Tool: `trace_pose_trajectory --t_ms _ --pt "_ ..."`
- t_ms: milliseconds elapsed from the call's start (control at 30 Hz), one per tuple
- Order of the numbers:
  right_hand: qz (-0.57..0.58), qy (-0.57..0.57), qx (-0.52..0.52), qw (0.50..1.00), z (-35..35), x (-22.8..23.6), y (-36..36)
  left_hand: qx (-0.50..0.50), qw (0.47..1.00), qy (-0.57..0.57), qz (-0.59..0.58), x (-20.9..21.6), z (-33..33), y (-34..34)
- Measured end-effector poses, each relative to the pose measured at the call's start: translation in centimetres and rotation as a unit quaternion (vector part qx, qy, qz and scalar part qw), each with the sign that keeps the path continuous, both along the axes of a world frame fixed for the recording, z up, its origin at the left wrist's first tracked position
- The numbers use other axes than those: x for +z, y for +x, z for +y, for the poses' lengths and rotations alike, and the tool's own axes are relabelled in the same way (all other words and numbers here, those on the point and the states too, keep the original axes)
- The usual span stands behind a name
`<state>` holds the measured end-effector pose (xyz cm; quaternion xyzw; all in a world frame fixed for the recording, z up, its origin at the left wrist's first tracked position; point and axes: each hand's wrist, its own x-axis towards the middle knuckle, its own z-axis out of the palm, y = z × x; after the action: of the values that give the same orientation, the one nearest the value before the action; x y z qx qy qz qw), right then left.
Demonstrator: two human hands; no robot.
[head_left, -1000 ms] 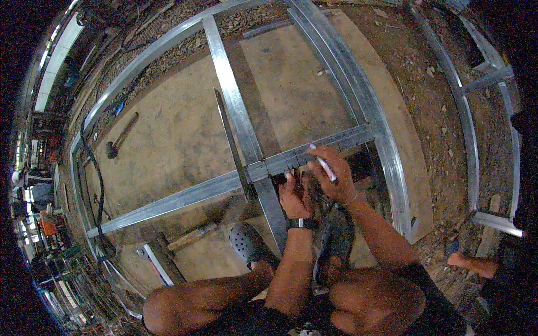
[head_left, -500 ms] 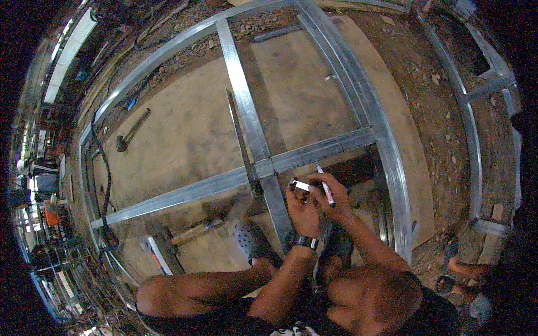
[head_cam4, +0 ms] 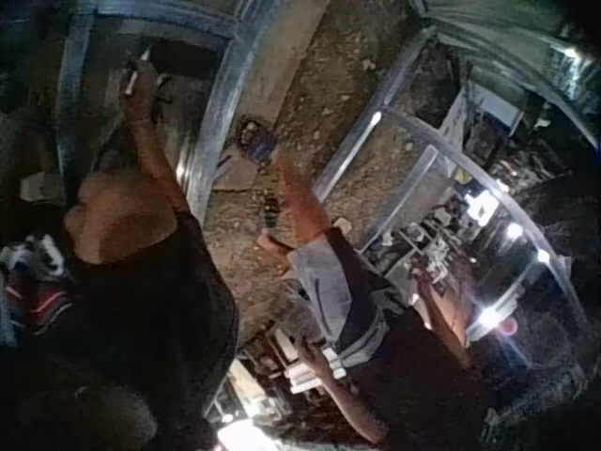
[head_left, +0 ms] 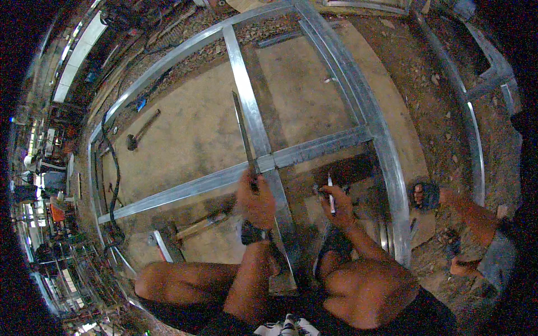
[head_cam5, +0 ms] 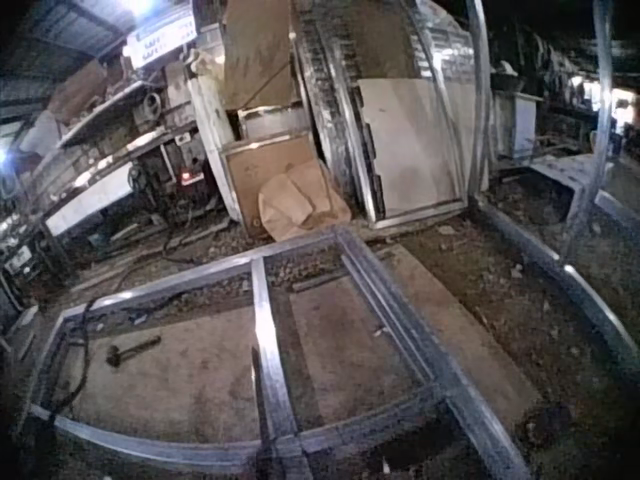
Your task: The person sits on the ground and uses a square ruler and a white marker to mark measurements on a metal frame. They repeatedly position the square, draw lines, and adjust the tool along different sections of the frame.
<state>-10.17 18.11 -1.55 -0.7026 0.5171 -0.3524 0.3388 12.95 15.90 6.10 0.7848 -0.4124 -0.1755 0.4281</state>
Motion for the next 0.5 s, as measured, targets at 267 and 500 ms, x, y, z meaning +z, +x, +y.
trace_pose_trajectory --t_ms 267,500 --pt "-0.017 -0.076 0.070 0.994 -0.2 -1.3 1.9 -0.105 0.994 0.031 -0.019 -3.2 6.2 -2.4" --pt "0.150 0.019 0.133 0.979 -0.7 -3.1 1.1 -0.024 0.965 0.014 -0.261 0.0 2.6 0.7"
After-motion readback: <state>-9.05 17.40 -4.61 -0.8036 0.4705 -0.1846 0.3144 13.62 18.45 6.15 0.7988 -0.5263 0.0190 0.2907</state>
